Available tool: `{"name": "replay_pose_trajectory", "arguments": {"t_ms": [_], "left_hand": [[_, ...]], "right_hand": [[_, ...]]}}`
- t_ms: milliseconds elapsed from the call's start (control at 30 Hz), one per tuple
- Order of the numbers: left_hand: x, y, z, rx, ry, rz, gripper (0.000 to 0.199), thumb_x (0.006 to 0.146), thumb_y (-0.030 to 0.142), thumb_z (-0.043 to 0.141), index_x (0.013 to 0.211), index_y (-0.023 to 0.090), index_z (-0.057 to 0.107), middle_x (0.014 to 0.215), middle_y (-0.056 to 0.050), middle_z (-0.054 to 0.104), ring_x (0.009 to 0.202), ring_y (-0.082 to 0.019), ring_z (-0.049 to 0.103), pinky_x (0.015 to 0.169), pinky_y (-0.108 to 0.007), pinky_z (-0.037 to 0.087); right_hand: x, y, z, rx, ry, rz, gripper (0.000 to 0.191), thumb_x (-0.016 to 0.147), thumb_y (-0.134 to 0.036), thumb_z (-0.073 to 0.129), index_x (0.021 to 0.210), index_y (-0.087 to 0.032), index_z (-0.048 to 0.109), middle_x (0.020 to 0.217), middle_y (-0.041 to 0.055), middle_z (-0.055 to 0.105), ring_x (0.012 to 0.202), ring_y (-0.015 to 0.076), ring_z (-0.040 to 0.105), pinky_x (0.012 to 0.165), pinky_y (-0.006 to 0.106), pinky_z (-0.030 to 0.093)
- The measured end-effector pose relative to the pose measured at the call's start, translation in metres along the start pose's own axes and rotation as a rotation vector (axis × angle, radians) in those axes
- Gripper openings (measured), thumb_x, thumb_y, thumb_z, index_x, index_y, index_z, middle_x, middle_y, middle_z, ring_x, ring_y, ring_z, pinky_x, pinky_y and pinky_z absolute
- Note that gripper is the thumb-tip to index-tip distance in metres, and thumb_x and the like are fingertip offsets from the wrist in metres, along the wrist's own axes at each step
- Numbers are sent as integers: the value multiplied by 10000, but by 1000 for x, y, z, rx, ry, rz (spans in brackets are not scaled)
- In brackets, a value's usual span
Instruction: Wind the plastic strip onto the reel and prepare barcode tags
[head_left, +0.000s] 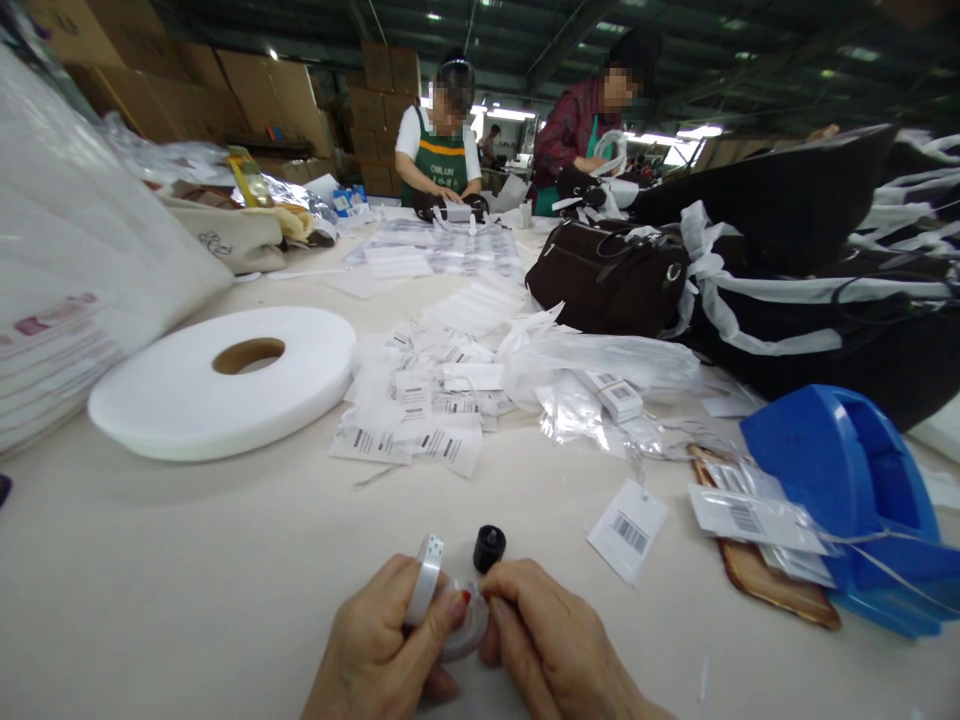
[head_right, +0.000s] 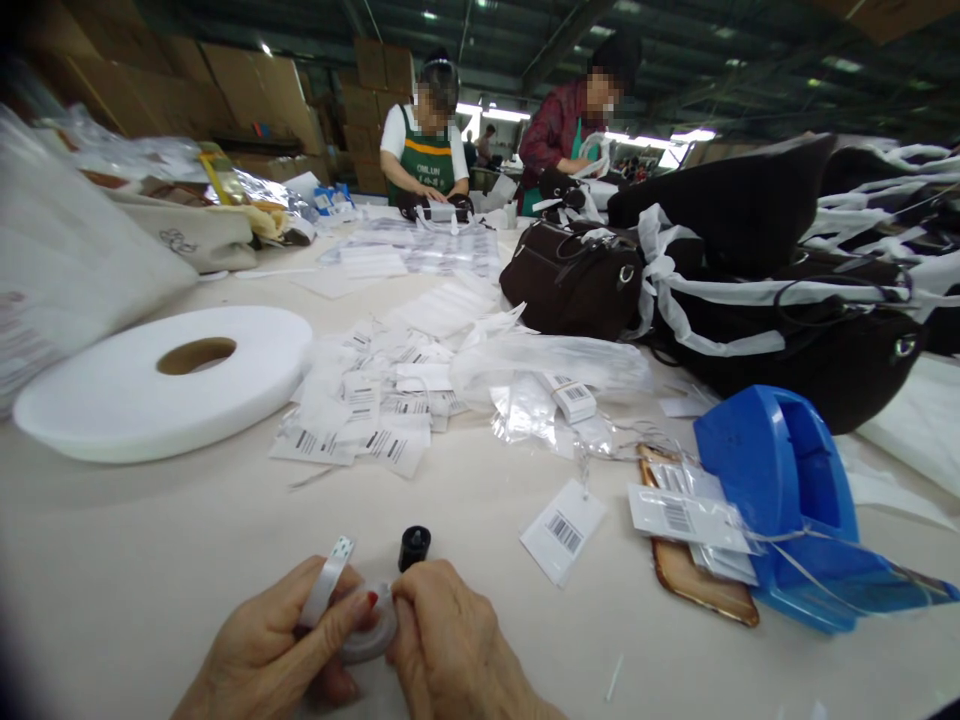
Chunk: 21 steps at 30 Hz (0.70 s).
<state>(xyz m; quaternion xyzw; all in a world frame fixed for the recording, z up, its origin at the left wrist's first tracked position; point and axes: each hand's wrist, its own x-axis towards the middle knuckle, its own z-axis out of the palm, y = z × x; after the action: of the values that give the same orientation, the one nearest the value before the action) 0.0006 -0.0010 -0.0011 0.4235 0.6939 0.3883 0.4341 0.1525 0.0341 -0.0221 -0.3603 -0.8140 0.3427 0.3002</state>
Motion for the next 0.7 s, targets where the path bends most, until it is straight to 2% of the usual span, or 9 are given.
{"name": "replay_pose_trajectory", "arguments": {"t_ms": [133, 233, 400, 500, 700], "left_hand": [[-2, 4, 0, -11, 7, -11, 246, 706, 398, 567, 599, 178, 541, 601, 68, 518, 362, -45, 508, 375, -140, 410], [-3, 6, 0, -23, 3, 3, 244, 709, 397, 571, 605, 179, 537, 608, 66, 513, 368, -42, 501, 375, -134, 417], [-2, 0, 1, -24, -16, 28, 237, 721, 397, 572, 613, 187, 553, 649, 52, 497, 399, -53, 517, 365, -137, 437], [-2, -6, 1, 6, -15, 93, 235, 739, 400, 565, 626, 194, 561, 654, 42, 479, 442, -73, 539, 362, -139, 449], [-4, -11, 1, 83, 1, 246, 179, 779, 349, 551, 678, 208, 596, 701, 20, 501, 496, -73, 538, 400, -111, 465]], "right_hand": [[0, 1, -1, -41, -52, -34, 143, 885, -153, 351, 851, -205, 479, 700, -2, 532, 581, 105, 547, 550, 199, 452], [-1, 4, 3, -78, 5, -53, 168, 897, -175, 318, 827, -209, 467, 682, -4, 516, 554, 108, 528, 521, 201, 447], [-2, 10, 12, -225, 95, -194, 217, 906, -153, 263, 812, -199, 453, 654, 8, 513, 534, 123, 511, 468, 206, 429], [-2, 12, 16, -312, 140, -235, 215, 878, -105, 270, 817, -190, 457, 669, 28, 538, 566, 141, 541, 480, 222, 444], [-3, 9, 18, -323, 141, -186, 191, 838, -69, 296, 796, -207, 420, 657, 16, 523, 548, 136, 533, 473, 220, 436]]}}
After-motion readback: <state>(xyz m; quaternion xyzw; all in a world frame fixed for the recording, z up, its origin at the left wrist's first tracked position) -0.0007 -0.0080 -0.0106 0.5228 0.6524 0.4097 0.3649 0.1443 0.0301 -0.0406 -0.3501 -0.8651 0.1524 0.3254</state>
